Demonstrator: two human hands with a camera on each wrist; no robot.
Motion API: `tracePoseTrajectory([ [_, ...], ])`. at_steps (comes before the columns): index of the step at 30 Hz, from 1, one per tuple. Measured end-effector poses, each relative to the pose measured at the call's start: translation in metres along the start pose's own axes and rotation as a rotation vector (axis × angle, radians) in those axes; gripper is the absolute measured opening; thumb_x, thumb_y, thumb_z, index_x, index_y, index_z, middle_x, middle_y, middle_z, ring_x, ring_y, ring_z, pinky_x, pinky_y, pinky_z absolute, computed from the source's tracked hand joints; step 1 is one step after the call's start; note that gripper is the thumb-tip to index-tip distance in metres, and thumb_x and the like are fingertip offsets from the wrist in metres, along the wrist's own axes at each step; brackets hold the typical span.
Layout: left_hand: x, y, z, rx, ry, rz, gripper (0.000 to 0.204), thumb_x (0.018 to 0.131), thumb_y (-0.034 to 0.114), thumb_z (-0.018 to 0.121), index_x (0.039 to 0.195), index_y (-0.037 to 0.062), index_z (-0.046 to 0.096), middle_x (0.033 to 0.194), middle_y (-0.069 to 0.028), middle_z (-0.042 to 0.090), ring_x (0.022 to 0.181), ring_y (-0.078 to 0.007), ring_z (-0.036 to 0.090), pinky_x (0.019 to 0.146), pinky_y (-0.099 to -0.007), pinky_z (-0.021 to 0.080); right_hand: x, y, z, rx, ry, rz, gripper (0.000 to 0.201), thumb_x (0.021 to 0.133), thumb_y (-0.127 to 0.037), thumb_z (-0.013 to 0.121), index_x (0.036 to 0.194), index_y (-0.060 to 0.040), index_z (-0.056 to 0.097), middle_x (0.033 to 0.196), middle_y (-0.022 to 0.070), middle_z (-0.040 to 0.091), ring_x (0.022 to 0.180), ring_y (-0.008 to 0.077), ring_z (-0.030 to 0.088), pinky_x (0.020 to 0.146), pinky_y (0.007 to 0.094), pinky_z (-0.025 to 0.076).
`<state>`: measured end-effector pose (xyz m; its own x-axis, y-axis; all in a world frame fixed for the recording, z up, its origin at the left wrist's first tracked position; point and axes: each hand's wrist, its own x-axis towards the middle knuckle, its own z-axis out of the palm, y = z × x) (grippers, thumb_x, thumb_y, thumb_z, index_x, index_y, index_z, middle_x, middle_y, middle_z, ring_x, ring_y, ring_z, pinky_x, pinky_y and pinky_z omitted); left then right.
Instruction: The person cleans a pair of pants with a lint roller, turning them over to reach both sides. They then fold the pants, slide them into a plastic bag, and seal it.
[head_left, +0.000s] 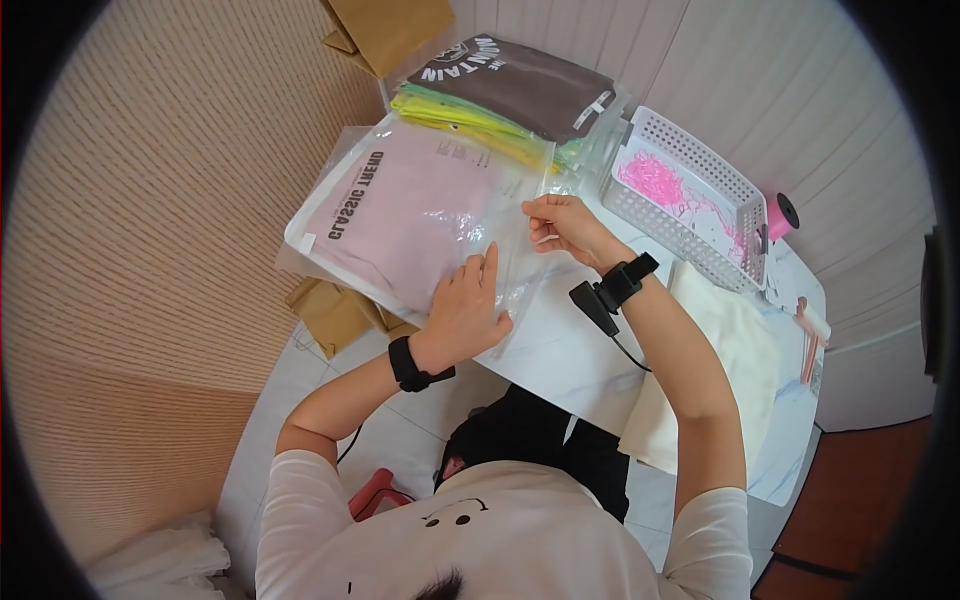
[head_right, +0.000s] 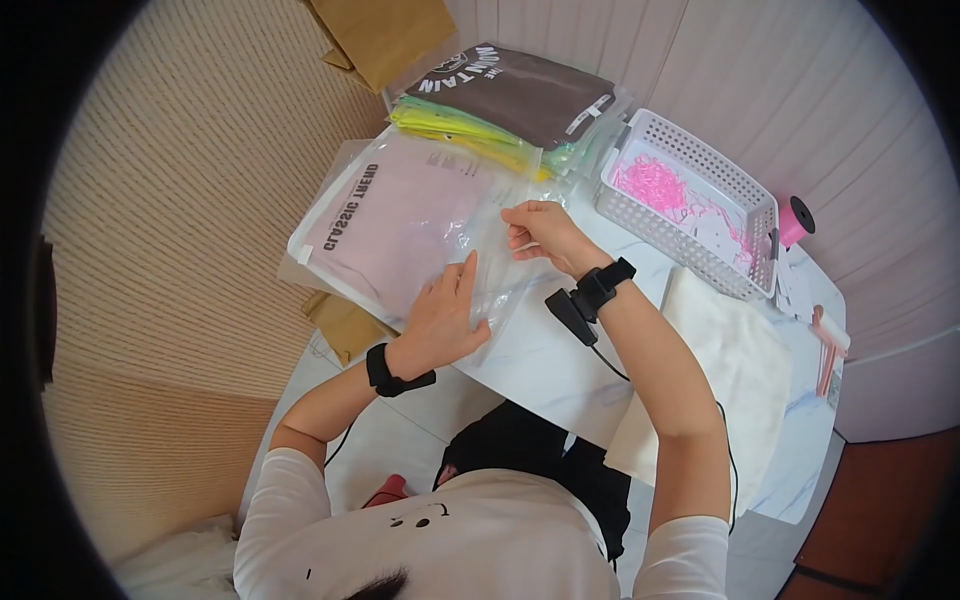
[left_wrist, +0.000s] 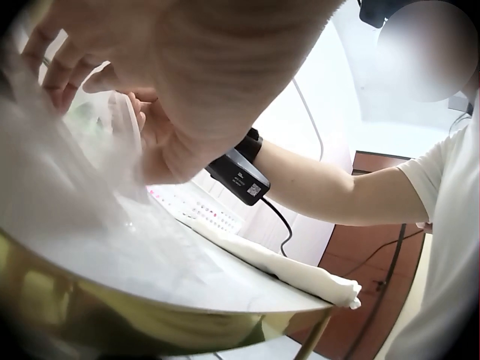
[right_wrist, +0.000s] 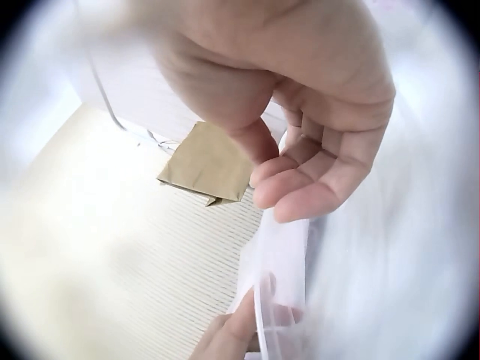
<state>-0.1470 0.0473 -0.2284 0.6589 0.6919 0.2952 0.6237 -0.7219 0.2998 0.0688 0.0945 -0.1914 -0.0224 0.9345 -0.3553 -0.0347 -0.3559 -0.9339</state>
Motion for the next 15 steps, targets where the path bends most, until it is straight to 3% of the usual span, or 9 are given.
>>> tracePoseTrajectory([
  [4,-0.001,-0.002,-0.005,-0.127,0.011,-0.042,0.059,0.077,0.015,0.059,0.129,-0.0050,0.043,0.094,-0.0145,0.049,0.070,-0.0291,0.059,0.060,-0.0379,0.049,-0.012,0.003,0.000,0.062,0.043,-0.014,0.013,0.090,-0.021,0.058,0.088,-0.0076,0.055,0.081,0.0031,0.060,0.071,0.0129,0.061,0.065,0.0300,0.053],
  [7,-0.006,-0.006,-0.011,-0.118,0.046,-0.036,0.049,0.081,0.009,0.056,0.129,0.0037,0.048,0.090,-0.0113,0.058,0.065,-0.0283,0.059,0.058,-0.0371,0.050,-0.036,0.009,0.001,0.110,0.029,-0.007,0.014,0.091,-0.020,0.054,0.092,-0.0060,0.054,0.086,0.0055,0.060,0.076,0.0145,0.061,0.066,0.0313,0.054],
  [10,-0.014,-0.003,-0.011,-0.181,0.109,0.058,0.043,0.084,0.007,0.054,0.127,0.0067,0.051,0.089,-0.0125,0.063,0.066,-0.0296,0.060,0.059,-0.0379,0.050,-0.076,0.014,0.004,0.093,0.007,0.012,0.018,0.093,-0.022,0.051,0.095,-0.0042,0.054,0.089,0.0078,0.061,0.078,0.0158,0.062,0.066,0.0313,0.054],
  [13,-0.024,0.008,-0.006,-0.231,0.040,0.186,0.038,0.084,0.005,0.052,0.122,0.0047,0.054,0.087,-0.0122,0.065,0.072,-0.0272,0.063,0.058,-0.0368,0.050,-0.125,0.020,-0.013,-0.087,-0.024,0.016,0.022,0.094,-0.026,0.052,0.097,-0.0038,0.055,0.091,0.0071,0.062,0.079,0.0149,0.063,0.065,0.0295,0.053],
  [15,-0.028,0.020,-0.007,-0.290,0.005,0.182,0.038,0.084,0.004,0.052,0.121,0.0046,0.055,0.086,-0.0139,0.065,0.070,-0.0282,0.063,0.057,-0.0369,0.049,-0.161,0.031,-0.039,-0.207,0.078,-0.036,0.025,0.094,-0.028,0.055,0.101,-0.0040,0.056,0.091,0.0058,0.063,0.078,0.0128,0.062,0.063,0.0272,0.052],
])
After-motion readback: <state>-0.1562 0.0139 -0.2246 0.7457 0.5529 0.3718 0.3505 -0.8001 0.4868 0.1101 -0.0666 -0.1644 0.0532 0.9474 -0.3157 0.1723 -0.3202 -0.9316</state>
